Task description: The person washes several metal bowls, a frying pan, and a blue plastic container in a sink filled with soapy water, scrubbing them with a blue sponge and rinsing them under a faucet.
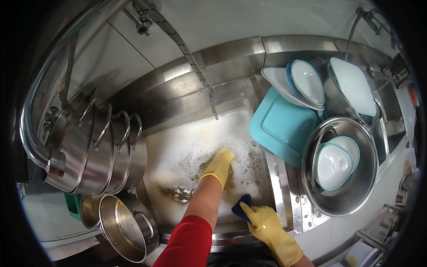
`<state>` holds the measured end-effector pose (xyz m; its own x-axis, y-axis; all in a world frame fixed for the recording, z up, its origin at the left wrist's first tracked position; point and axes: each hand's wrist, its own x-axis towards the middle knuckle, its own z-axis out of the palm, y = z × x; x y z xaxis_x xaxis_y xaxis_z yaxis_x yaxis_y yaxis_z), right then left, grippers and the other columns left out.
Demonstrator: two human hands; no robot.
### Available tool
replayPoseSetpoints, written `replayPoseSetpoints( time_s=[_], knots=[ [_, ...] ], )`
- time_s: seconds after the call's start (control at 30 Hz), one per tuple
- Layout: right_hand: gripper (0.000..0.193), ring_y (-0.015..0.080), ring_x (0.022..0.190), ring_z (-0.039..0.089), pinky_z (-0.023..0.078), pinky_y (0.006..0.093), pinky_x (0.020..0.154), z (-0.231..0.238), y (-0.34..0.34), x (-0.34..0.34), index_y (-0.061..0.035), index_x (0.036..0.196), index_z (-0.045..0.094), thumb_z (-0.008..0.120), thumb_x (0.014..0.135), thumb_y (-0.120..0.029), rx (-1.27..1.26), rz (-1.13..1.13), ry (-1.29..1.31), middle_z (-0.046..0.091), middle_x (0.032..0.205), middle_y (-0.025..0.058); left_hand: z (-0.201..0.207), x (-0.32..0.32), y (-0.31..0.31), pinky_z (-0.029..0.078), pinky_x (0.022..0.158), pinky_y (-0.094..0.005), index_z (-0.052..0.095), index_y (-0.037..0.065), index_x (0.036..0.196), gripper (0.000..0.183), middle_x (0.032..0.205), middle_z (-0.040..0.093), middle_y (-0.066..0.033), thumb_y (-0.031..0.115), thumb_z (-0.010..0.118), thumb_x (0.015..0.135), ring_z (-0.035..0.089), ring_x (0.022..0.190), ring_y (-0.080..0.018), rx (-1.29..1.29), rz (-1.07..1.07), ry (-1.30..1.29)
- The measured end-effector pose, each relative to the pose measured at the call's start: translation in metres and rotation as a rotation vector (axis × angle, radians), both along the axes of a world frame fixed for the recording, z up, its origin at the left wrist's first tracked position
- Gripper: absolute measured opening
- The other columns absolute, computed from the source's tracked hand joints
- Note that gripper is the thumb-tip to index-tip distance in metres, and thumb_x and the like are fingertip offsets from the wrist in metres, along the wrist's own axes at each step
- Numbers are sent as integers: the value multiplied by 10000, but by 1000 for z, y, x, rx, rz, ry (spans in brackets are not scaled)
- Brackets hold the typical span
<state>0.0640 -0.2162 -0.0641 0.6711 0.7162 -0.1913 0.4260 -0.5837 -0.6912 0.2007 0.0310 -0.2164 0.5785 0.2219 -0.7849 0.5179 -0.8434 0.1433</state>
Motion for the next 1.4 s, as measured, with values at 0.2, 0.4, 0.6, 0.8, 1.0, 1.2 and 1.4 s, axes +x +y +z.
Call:
replayPoseSetpoints(
  time_s=[0.2, 0.4, 0.6, 0.8, 1.0, 1.2, 1.4],
  knots=[
    [611, 373, 773, 656, 541, 485, 705, 3, 2, 0, -103, 1338, 616, 699, 734, -67, -34, 11, 3, 683, 855, 126, 1, 16, -37, 386, 1161, -413, 584, 40, 1413, 493, 1435, 588, -201, 135, 655, 934, 596, 1292, -315, -41, 7, -7],
    [609, 370, 771, 654, 540, 483, 706, 1, 2, -1, -104, 1334, 619, 698, 731, -69, -33, 17, -21, 677, 846, 121, 14, 26, -62, 406, 1144, -407, 569, 61, 1432, 506, 1449, 583, -177, 130, 654, 939, 594, 1290, -304, -62, 40, -38],
    [600, 379, 775, 653, 537, 488, 704, -1, 1, -3, -101, 1326, 623, 694, 731, -62, -10, -9, -55, 678, 836, 124, 30, 1, -71, 426, 1127, -401, 554, 81, 1452, 520, 1463, 578, -152, 125, 653, 943, 593, 1287, -294, -69, 101, -105],
    [556, 396, 813, 656, 535, 507, 745, -3, -4, -6, -104, 1318, 628, 667, 766, -54, 28, -44, -15, 690, 869, 145, 68, -46, -51, 446, 1110, -395, 539, 101, 1471, 536, 1476, 572, -128, 120, 651, 948, 591, 1285, -283, -267, 309, -374],
    [564, 328, 972, 711, 560, 393, 838, 1, -6, -12, -68, 1351, 622, 678, 805, 58, 318, -291, 177, 718, 1133, 179, 51, -124, 15, 556, 825, -287, 710, 54, 1123, 211, 1039, 739, -48, 1, 639, 932, 682, 909, -117, -541, 508, -731],
    [486, 302, 845, 735, 641, 416, 644, 12, 27, 12, 9, 1359, 551, 544, 889, 135, 876, -723, 1138, 700, 1099, 176, 103, -161, -6, 535, 827, -244, 710, 33, 1155, 179, 1007, 741, -4, 61, 683, 980, 668, 891, -91, -773, 863, -843],
    [602, 211, 897, 707, 620, 362, 593, 19, 62, 8, -18, 1470, 474, 665, 902, 46, 823, -592, 1028, 656, 1215, 126, 164, -174, -38, 396, 1125, -275, 520, 78, 1494, 834, 1415, 602, -118, -269, 309, 766, 555, 1316, -187, -986, 692, -888]
  ],
)
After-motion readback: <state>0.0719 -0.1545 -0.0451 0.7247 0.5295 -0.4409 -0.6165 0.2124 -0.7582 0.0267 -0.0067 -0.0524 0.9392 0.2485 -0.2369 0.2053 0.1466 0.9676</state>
